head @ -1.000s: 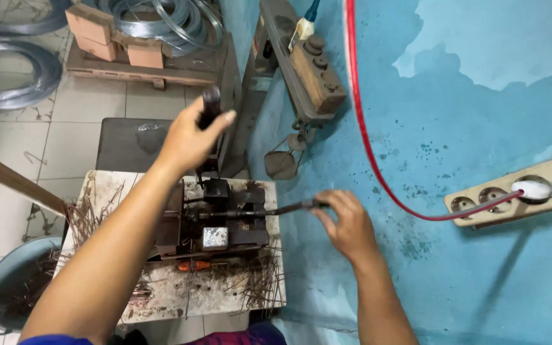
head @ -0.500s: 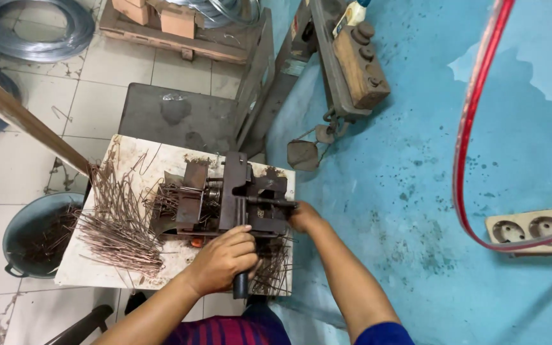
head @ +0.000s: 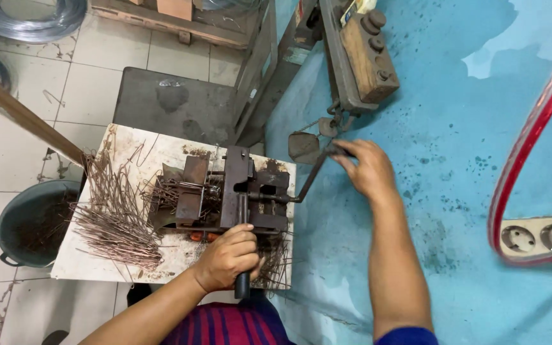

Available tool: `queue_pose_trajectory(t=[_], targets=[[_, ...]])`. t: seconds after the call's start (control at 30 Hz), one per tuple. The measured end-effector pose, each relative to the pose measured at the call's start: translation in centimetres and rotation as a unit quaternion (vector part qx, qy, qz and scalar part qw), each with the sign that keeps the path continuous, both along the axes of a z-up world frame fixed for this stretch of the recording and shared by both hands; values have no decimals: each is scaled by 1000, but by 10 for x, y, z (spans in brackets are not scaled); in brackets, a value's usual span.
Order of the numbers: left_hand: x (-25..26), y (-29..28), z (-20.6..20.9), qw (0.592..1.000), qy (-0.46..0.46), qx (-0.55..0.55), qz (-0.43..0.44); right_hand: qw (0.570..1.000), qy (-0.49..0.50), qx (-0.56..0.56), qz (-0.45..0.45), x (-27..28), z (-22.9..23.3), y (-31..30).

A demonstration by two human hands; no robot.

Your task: Operating a manual crank machine to process thin metal rods on a workbench

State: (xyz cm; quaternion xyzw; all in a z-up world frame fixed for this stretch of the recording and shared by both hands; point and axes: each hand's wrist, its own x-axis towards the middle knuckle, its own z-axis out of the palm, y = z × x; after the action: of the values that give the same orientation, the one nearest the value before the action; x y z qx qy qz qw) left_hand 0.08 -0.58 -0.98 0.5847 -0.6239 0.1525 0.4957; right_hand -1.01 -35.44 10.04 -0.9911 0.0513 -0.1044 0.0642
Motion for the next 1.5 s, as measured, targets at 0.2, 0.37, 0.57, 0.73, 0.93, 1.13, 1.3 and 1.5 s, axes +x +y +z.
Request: queue_pose_trajectory(t=[0.2,0.37,0.57,0.73,0.93,1.13,1.3,1.5], targets=[[1,0,7,1000,5,-2,6,919,363,83,-124,64,-235,-11],[6,-1,1,1000,-6,-5,2,879,466,28,96,-66,-227,39],[8,-4,-2,1000,-12,-15,7,861,461,216,16,-100,33,83],[6,-2,-3,1000,-10,-17,13,988,98,115,10,-22,33,23],[5,-3,1,1000,-14,-22,9,922,252,167,-241,58,-136,27],[7,1,5,999,-19,-23,19,877,472,86,37,-70,-152,67],[4,-1,-2,1000,-13,-8,4,911,361,198,-22,-106,54,69],[1,0,4,1000,-2,-18,10,988,12,49,-146,46,-66,-23]])
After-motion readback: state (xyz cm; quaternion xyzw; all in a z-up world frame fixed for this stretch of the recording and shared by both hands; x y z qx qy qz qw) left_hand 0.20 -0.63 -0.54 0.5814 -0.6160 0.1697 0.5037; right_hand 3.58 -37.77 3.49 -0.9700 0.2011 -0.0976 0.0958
